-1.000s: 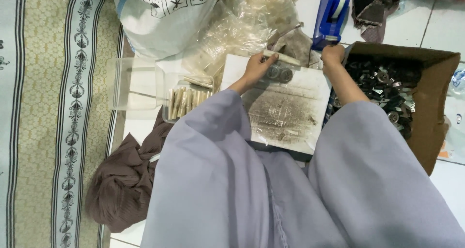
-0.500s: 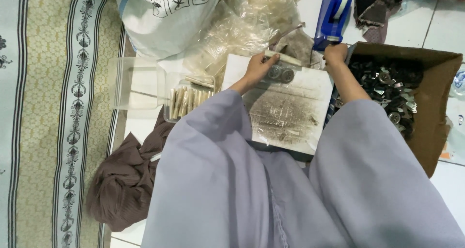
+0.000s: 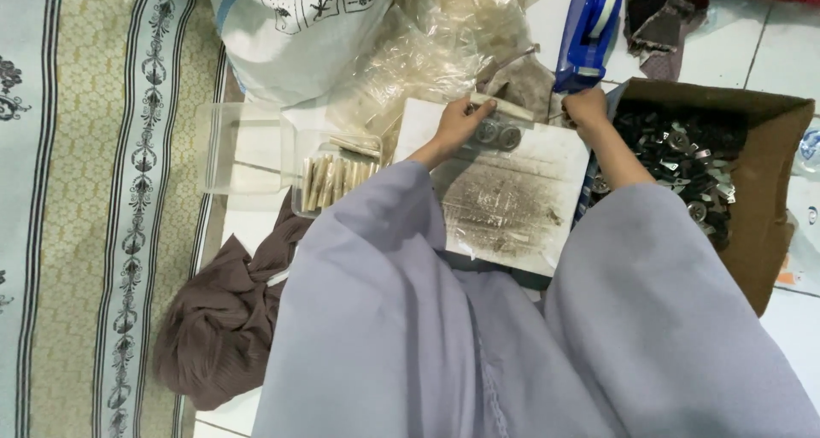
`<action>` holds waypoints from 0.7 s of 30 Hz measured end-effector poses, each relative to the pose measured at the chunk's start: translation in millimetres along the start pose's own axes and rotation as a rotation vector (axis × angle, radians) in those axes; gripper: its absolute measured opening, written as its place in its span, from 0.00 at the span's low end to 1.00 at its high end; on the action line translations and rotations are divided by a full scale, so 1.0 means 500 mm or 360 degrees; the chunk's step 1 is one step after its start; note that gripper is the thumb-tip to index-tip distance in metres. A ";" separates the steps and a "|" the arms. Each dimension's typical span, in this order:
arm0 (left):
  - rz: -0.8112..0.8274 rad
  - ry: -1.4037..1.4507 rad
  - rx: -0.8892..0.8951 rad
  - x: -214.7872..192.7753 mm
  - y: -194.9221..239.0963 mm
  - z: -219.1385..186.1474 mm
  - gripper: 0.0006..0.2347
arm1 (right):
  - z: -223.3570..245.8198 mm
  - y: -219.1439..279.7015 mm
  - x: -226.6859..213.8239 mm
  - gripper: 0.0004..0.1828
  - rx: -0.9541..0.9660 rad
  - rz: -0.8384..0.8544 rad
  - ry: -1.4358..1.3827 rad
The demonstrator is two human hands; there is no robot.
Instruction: The person sits on the floor and packs small round metal buttons into clear plastic bags. They place several buttons into each bag, seal them, and then arrange the filled bags on a white board. The person also wipes the board with a cloth and continues to pack more buttons from a cardboard box.
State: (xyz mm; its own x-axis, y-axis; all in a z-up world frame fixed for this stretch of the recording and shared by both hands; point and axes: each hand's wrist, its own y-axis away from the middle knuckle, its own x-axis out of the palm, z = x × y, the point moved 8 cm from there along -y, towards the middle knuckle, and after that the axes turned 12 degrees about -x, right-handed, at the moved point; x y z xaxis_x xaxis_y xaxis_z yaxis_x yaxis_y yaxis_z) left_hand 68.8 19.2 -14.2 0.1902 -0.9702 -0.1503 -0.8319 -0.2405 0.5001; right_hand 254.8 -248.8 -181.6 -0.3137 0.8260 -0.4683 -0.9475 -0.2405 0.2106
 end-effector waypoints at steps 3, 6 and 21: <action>-0.0006 0.0021 0.0000 0.003 0.001 0.002 0.18 | 0.121 0.042 -0.032 0.08 -0.0302 0.0018 0.0206; -0.0038 0.0053 0.0022 -0.001 0.000 0.002 0.15 | 0.257 0.085 -0.043 0.09 -0.0756 -0.0044 0.0392; -0.0221 0.0256 0.0042 0.023 -0.033 0.008 0.20 | 0.482 0.279 -0.033 0.12 -0.0424 0.0400 -0.0896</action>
State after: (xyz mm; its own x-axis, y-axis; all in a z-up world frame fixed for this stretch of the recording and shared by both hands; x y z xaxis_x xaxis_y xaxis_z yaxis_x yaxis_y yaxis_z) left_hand 82.7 12.4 -27.7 0.3832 -0.9205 -0.0770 -0.8047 -0.3736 0.4615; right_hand 142.4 -173.0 62.5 -0.5153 0.8510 0.1018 -0.8553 -0.5181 0.0018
